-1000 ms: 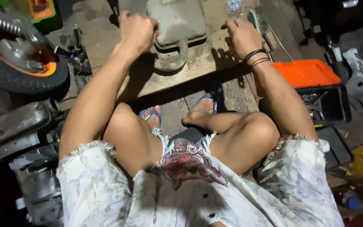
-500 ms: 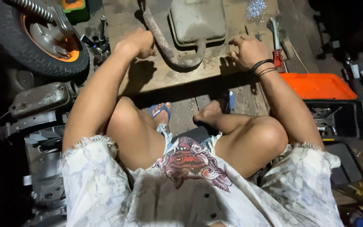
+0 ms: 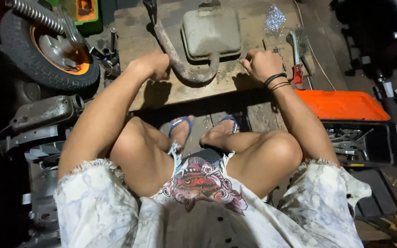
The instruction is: Scraping and cleaning a motorcycle muffler using a hand tool while sitting on the floor.
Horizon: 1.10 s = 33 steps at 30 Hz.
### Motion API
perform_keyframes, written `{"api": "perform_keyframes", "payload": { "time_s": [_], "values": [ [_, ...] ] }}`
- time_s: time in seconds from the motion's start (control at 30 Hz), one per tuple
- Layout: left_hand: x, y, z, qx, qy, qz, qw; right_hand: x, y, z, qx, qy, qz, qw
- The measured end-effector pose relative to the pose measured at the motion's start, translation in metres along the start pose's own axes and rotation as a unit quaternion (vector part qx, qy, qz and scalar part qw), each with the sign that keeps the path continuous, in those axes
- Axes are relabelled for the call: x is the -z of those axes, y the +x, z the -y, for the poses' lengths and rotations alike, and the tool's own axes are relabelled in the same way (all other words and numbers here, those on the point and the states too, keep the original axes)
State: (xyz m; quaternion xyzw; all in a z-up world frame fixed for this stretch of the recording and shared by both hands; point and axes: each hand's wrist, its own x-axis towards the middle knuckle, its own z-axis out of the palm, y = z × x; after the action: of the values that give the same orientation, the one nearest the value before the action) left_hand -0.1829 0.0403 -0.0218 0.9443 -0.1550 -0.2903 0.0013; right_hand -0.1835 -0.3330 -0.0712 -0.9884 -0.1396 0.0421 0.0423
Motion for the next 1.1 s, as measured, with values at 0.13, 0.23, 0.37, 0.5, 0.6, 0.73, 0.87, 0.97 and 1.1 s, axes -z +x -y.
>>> {"api": "perform_keyframes", "payload": {
  "time_s": [0.13,0.23,0.37,0.5,0.6,0.73,0.87,0.97,1.1],
  "values": [
    [0.008,0.028,-0.014,-0.071,0.066,-0.132,0.986,-0.016,-0.002,-0.012,-0.021,0.007,-0.124,0.992],
    [0.016,0.058,-0.044,-0.168,0.035,-0.303,0.937,-0.011,-0.015,-0.017,0.013,0.032,-0.209,0.977],
    [0.025,0.102,-0.095,-0.219,0.073,-0.375,0.898,0.0,-0.023,-0.027,-0.014,0.047,-0.223,0.974],
    [0.018,0.136,-0.157,-0.231,0.066,-0.374,0.896,-0.006,-0.043,-0.052,-0.066,0.035,-0.207,0.976],
    [0.024,0.142,-0.203,-0.335,0.056,-0.462,0.819,-0.011,-0.065,-0.087,-0.124,0.014,-0.199,0.972],
    [0.022,0.155,-0.276,-0.366,0.015,-0.347,0.863,-0.004,-0.143,-0.117,-0.205,-0.001,-0.228,0.952],
    [0.0,0.157,-0.348,-0.5,-0.041,-0.35,0.791,-0.023,-0.243,-0.148,-0.356,-0.015,-0.225,0.907],
    [-0.027,0.161,-0.401,-0.551,-0.009,-0.323,0.769,-0.044,-0.333,-0.166,-0.472,-0.04,-0.224,0.852],
    [-0.063,0.159,-0.445,-0.585,0.057,-0.252,0.769,-0.063,-0.436,-0.151,-0.569,-0.058,-0.2,0.795]
  ]
}}
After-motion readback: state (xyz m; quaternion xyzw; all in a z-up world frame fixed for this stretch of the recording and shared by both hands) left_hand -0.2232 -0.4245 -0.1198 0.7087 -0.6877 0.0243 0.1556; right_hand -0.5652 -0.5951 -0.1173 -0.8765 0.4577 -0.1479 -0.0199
